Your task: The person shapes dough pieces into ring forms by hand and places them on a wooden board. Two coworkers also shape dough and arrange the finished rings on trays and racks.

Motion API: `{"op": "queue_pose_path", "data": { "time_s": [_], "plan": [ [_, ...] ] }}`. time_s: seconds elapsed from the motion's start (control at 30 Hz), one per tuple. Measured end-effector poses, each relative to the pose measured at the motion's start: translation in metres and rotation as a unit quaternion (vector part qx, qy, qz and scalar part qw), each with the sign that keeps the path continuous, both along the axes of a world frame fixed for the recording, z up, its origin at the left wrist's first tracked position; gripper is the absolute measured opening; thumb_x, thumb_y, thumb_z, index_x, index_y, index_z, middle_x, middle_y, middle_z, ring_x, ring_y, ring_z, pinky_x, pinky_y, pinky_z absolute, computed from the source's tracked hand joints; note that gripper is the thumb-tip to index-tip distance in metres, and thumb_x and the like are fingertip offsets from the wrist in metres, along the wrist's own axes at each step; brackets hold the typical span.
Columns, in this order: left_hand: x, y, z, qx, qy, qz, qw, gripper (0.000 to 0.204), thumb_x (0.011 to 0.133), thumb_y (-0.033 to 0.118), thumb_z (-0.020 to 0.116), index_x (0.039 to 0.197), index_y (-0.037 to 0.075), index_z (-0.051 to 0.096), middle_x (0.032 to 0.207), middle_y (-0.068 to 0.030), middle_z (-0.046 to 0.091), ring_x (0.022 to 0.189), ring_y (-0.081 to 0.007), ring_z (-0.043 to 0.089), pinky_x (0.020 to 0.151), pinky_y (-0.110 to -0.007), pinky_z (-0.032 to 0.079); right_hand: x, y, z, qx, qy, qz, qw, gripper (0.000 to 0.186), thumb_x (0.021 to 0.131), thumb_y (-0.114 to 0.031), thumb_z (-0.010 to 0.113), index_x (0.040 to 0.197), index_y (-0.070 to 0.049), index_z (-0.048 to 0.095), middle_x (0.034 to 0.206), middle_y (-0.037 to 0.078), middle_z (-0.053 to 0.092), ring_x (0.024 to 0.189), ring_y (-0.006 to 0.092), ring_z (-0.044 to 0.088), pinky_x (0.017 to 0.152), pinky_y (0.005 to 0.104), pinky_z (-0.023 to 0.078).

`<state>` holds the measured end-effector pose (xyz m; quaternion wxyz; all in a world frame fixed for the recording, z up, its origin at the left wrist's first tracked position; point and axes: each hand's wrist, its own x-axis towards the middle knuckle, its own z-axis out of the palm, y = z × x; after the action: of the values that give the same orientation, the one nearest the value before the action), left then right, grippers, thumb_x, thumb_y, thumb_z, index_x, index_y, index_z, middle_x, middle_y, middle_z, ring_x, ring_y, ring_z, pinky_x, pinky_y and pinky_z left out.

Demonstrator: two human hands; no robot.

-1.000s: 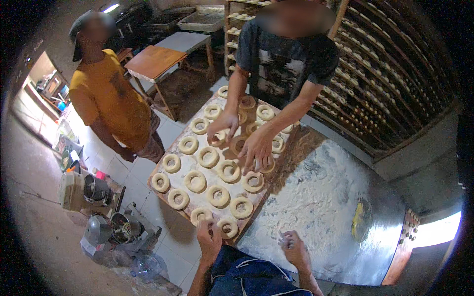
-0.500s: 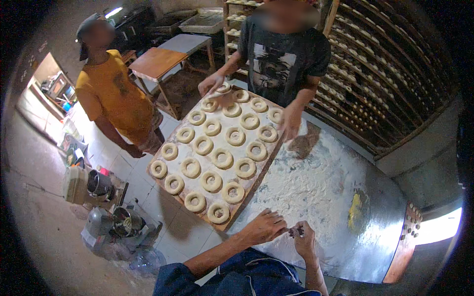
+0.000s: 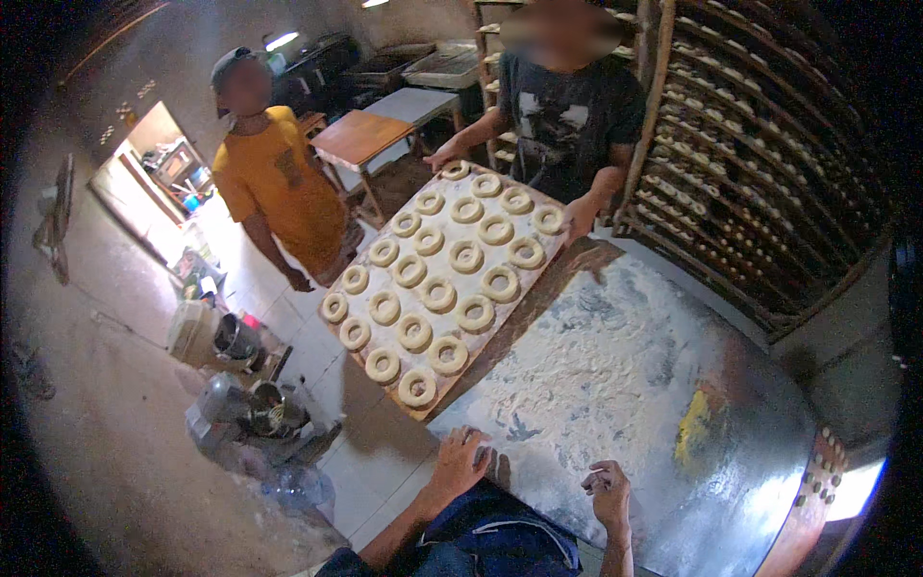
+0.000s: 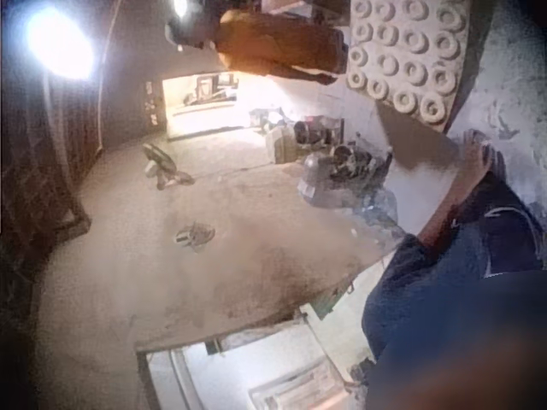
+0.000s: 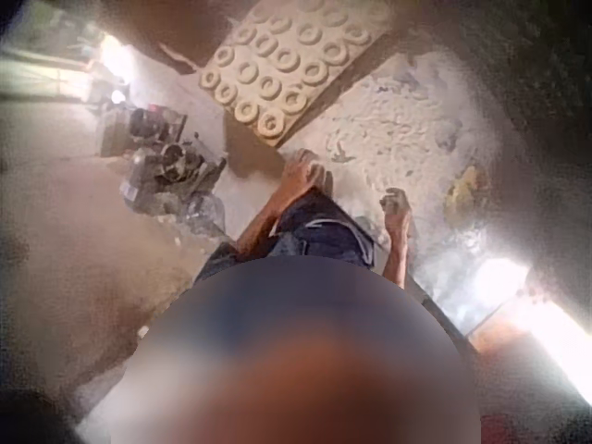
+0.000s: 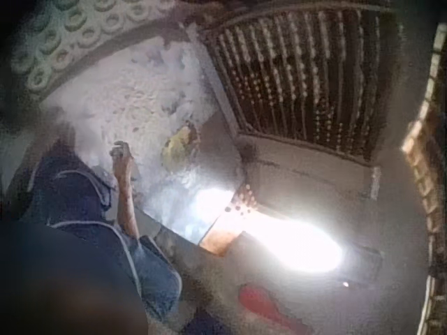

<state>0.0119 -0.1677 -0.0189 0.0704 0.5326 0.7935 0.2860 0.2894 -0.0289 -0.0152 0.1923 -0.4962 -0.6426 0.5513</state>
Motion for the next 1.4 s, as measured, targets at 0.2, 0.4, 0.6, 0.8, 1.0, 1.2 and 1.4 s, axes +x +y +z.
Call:
{"op": "queue_pose_path", "data": {
  "time_s": [0.2, 0.4, 0.6, 0.8, 1.0, 1.2, 1.4],
  "plan": [
    [0.047, -0.047, -0.018, 0.004, -0.101, 0.060, 0.993, 0.021, 0.082, 0.019, 0.067, 0.099, 0.009, 0.061, 0.098, -0.0144, 0.057, 0.098, -0.0338, 0.054, 0.081, -0.045, 0.042, -0.024, 0.021, 0.004, 0.053, -0.053, 0.164, 0.984, 0.020, 0.085, -0.008, 0.060, 0.105, -0.004, 0.057, 0.080, 0.013, 0.070, 0.076, 0.0302, 0.069, 0.071, 0.0374, 0.053],
    [-0.005, -0.058, -0.021, 0.070, -0.102, 0.155, 0.980, 0.015, 0.085, 0.016, 0.063, 0.095, 0.004, 0.060, 0.092, -0.0159, 0.060, 0.087, -0.0355, 0.057, 0.079, -0.045, 0.043, -0.081, 0.020, 0.012, 0.045, -0.073, 0.285, 0.955, 0.026, 0.088, -0.022, 0.061, 0.107, -0.004, 0.057, 0.093, 0.019, 0.068, 0.088, 0.0323, 0.067, 0.077, 0.0412, 0.052],
    [-0.108, -0.028, -0.014, 0.107, 0.055, 0.237, 0.964, 0.019, 0.087, 0.012, 0.059, 0.100, -0.002, 0.058, 0.097, -0.0192, 0.060, 0.093, -0.0358, 0.056, 0.083, -0.049, 0.043, -0.199, -0.012, -0.020, 0.114, -0.015, 0.381, 0.917, 0.032, 0.092, -0.019, 0.051, 0.116, 0.000, 0.056, 0.114, 0.026, 0.059, 0.109, 0.0395, 0.056, 0.098, 0.0441, 0.043],
    [-0.147, 0.010, -0.030, -0.032, -0.002, 0.166, 0.986, 0.028, 0.083, 0.007, 0.059, 0.108, -0.006, 0.053, 0.101, -0.0271, 0.056, 0.103, -0.0413, 0.054, 0.086, -0.053, 0.042, -0.354, 0.012, -0.029, 0.439, -0.056, 0.329, 0.834, 0.044, 0.089, -0.007, 0.042, 0.131, 0.007, 0.044, 0.131, 0.030, 0.047, 0.126, 0.0449, 0.042, 0.110, 0.0498, 0.029],
    [-0.165, 0.011, -0.027, -0.089, -0.084, 0.117, 0.986, 0.029, 0.076, 0.007, 0.066, 0.099, -0.005, 0.052, 0.099, -0.0287, 0.053, 0.092, -0.0436, 0.055, 0.080, -0.052, 0.044, -0.381, 0.023, -0.065, 0.390, -0.197, 0.344, 0.831, 0.043, 0.083, -0.017, 0.059, 0.119, 0.006, 0.052, 0.120, 0.030, 0.054, 0.119, 0.0457, 0.048, 0.099, 0.0507, 0.039],
    [-0.173, 0.007, 0.019, -0.137, -0.177, 0.033, 0.974, 0.036, 0.075, 0.007, 0.071, 0.102, -0.005, 0.052, 0.105, -0.0260, 0.055, 0.094, -0.0416, 0.056, 0.071, -0.048, 0.046, -0.358, 0.033, -0.012, 0.201, -0.018, 0.389, 0.899, 0.033, 0.073, -0.024, 0.072, 0.091, -0.001, 0.056, 0.085, 0.018, 0.062, 0.084, 0.0329, 0.061, 0.073, 0.0443, 0.048],
    [-0.185, -0.011, -0.072, -0.005, -0.262, 0.065, 0.963, 0.038, 0.078, 0.018, 0.073, 0.106, -0.003, 0.058, 0.099, -0.0248, 0.061, 0.094, -0.0392, 0.059, 0.085, -0.050, 0.047, -0.244, 0.043, 0.028, 0.013, 0.162, 0.187, 0.969, 0.037, 0.073, -0.023, 0.079, 0.096, -0.004, 0.058, 0.089, 0.011, 0.065, 0.081, 0.0177, 0.060, 0.074, 0.0345, 0.049]
  ]
}}
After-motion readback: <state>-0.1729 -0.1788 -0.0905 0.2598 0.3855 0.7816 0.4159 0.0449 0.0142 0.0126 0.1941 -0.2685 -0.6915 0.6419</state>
